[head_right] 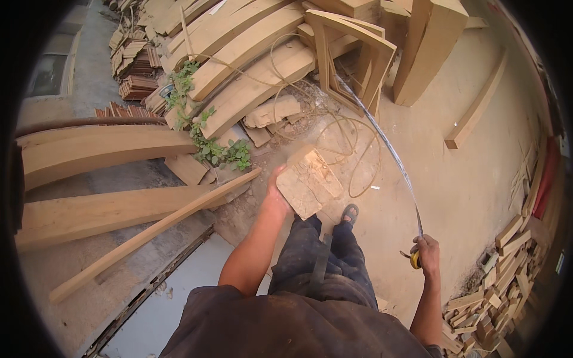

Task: The person repeatedly picks up wooden planks from a large pile, measures their length with a tape measure, and places them back. The person handles several planks one at a time, extending the tape measure along each piece before returning it to the pile.

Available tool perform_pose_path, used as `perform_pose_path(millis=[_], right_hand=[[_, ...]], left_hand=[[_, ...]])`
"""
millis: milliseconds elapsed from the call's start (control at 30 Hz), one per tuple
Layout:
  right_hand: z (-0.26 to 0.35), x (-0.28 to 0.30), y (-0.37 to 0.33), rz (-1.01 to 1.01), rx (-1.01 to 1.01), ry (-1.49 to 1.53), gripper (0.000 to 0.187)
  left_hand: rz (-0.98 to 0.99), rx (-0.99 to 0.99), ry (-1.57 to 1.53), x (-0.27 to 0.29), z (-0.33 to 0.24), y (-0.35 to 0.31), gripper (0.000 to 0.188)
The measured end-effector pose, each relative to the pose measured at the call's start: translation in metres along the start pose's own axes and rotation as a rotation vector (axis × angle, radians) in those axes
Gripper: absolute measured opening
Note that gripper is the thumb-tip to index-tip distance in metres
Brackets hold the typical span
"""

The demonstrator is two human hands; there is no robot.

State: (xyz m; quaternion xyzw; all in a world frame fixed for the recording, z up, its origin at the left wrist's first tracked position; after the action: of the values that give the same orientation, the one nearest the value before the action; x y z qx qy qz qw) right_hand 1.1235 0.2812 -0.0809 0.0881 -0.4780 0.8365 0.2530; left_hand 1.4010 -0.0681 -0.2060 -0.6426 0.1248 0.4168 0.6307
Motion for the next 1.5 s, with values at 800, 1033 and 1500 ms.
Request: perform_pose_path(millis=[800, 1033, 1500], right_hand=[[-0.183, -0.081, -0.094, -0.045, -0.151, 0.088, 0.026], [-0.235, -0.075, -0.106, -0.092, -0.089, -0.014, 0.026], [-0.631, -0.074, -0.225, 0.099, 0.171, -0.610, 0.021]], left_hand=[[-0.559, -0.437, 0.842, 0.209, -0.191, -0.079, 0.058], [-0.803, 0.147, 1.344, 0.438, 0.037, -0.193, 0.037], [-0.486, -0.213, 1.571, 0.224, 0.188, -0.128, 0.073]])
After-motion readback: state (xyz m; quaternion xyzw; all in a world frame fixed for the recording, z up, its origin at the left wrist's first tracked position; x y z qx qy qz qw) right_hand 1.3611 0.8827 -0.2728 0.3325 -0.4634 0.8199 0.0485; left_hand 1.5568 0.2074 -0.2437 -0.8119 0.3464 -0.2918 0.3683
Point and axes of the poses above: each hand's wrist, its own y-axis towards the middle knuckle, its own x-axis out of the back of the hand, z = x × y, the point moved 10 cm from there along y, towards the middle knuckle, and after that the axes turned 9 degrees about z, right-handed, at the moved point
